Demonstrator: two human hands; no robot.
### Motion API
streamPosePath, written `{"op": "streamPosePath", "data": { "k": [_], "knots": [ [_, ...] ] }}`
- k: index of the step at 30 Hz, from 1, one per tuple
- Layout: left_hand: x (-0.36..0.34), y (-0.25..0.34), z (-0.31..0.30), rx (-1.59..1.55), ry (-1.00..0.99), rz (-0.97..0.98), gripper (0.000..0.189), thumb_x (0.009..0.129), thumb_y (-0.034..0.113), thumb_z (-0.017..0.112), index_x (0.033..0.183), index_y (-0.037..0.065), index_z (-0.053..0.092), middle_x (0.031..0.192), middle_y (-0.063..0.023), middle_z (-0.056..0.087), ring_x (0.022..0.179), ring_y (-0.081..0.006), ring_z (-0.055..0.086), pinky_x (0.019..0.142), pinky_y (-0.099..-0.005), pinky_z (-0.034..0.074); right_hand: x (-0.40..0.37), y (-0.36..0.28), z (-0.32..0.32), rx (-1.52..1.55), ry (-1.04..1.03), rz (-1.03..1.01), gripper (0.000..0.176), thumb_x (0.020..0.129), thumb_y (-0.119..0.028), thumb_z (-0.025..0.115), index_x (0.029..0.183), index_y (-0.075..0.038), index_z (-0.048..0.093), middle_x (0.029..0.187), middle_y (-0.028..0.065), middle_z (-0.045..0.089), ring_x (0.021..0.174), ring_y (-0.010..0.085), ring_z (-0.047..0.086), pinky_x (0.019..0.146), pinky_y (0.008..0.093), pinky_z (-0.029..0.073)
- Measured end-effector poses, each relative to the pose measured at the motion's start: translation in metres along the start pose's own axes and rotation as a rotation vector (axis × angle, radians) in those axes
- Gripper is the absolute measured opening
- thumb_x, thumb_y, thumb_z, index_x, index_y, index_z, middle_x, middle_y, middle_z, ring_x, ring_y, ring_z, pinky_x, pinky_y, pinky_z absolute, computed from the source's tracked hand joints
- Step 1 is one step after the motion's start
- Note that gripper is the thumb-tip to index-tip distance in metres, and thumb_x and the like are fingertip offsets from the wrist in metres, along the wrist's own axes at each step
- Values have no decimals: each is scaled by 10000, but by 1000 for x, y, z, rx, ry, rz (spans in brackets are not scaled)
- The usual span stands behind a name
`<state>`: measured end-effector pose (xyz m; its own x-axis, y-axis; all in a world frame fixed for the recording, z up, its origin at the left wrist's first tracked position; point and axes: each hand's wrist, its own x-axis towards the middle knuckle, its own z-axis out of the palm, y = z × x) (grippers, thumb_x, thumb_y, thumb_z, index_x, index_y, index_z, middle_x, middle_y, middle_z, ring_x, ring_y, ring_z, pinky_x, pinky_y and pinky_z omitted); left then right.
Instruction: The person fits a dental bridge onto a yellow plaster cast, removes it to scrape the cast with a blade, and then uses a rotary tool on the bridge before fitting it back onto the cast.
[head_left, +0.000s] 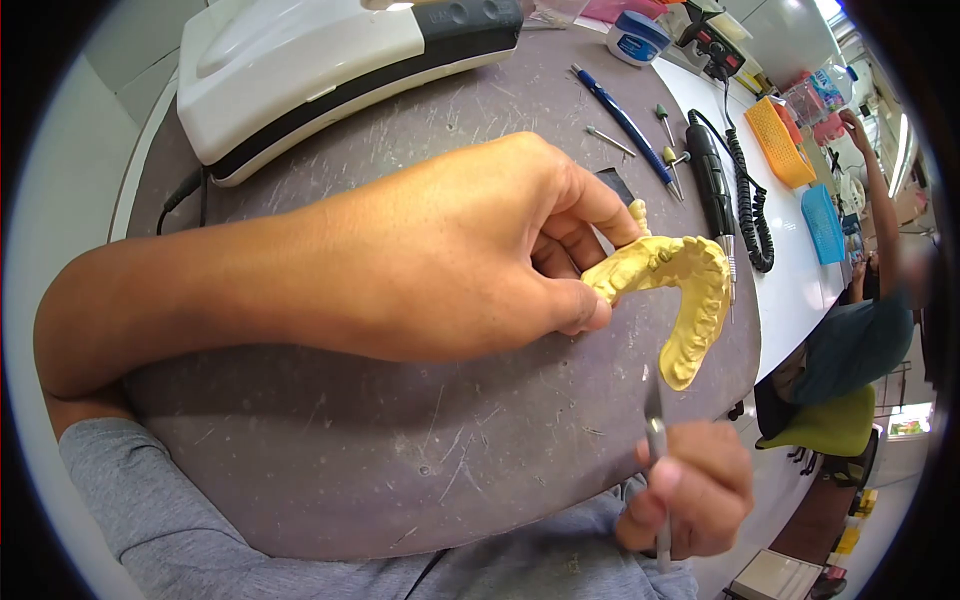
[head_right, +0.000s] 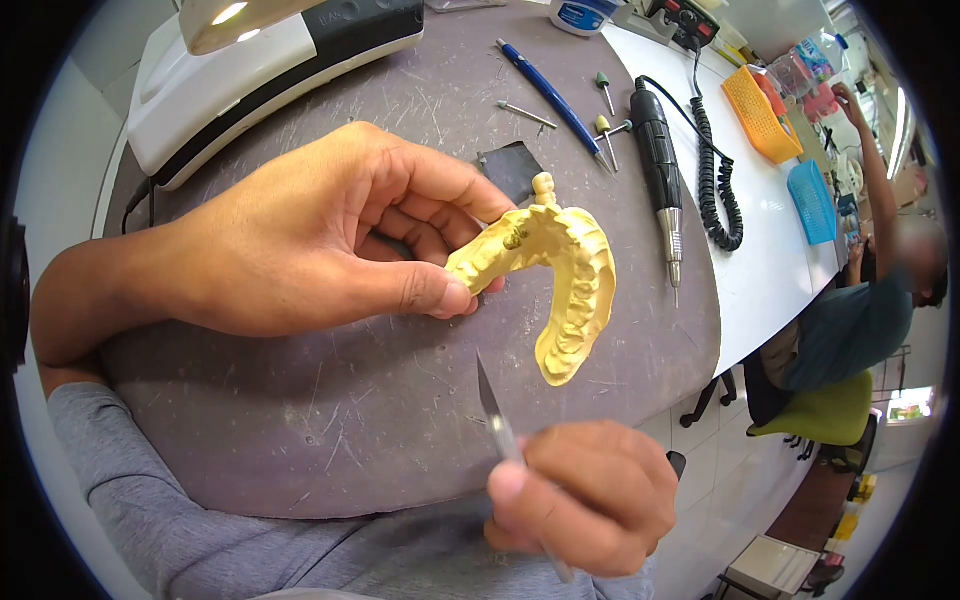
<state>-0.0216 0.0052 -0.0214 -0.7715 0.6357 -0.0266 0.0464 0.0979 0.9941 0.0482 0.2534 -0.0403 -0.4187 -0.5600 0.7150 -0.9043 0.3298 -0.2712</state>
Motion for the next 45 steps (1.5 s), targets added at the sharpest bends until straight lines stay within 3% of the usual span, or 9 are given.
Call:
{"op": "streamPosePath", "data": {
  "k": [1,5,9,17,27,45],
  "knots": [
    [1,0,-1,3,-2,0,388,897,37,695,1253,-75,590,1033,-58,685,928,-92,638,884,-247,531,-2,-4,14,26,166,131,266,754,-62,774,987,-72,647,758,76,645,547,179,604,462,270,489],
    [2,0,-2,-4,-16,-22,390,895,30,695,1255,-79,590,1037,-63,689,939,-90,642,885,-249,527,1,-1,9,17,79,189,364,670,30,806,985,-58,647,759,72,642,557,164,598,478,256,482],
    [1,0,-2,16,-20,-15,387,897,26,690,1257,-78,591,1024,-58,689,928,-90,643,879,-244,527,0,1,7,-26,44,181,341,693,17,801,989,-60,649,758,82,642,570,158,604,486,249,480],
    [-1,3,-2,36,-6,-21,384,903,36,686,1257,-77,590,1018,-54,684,912,-77,635,848,-234,533,-11,5,14,84,166,262,323,715,15,795,994,-20,635,753,126,653,558,179,628,465,256,471],
    [0,0,-1,54,12,33,370,901,41,680,1247,-65,602,987,-51,673,884,-77,624,827,-238,539,-8,6,10,-3,79,223,390,686,20,810,1034,-62,654,795,97,650,619,173,626,520,260,484],
    [-2,1,1,71,35,-3,366,881,41,676,1218,-86,615,966,-64,673,856,-80,625,804,-234,563,-10,12,4,82,88,216,393,668,88,770,1031,-25,669,783,107,634,558,142,592,464,232,430]
  ]
}}
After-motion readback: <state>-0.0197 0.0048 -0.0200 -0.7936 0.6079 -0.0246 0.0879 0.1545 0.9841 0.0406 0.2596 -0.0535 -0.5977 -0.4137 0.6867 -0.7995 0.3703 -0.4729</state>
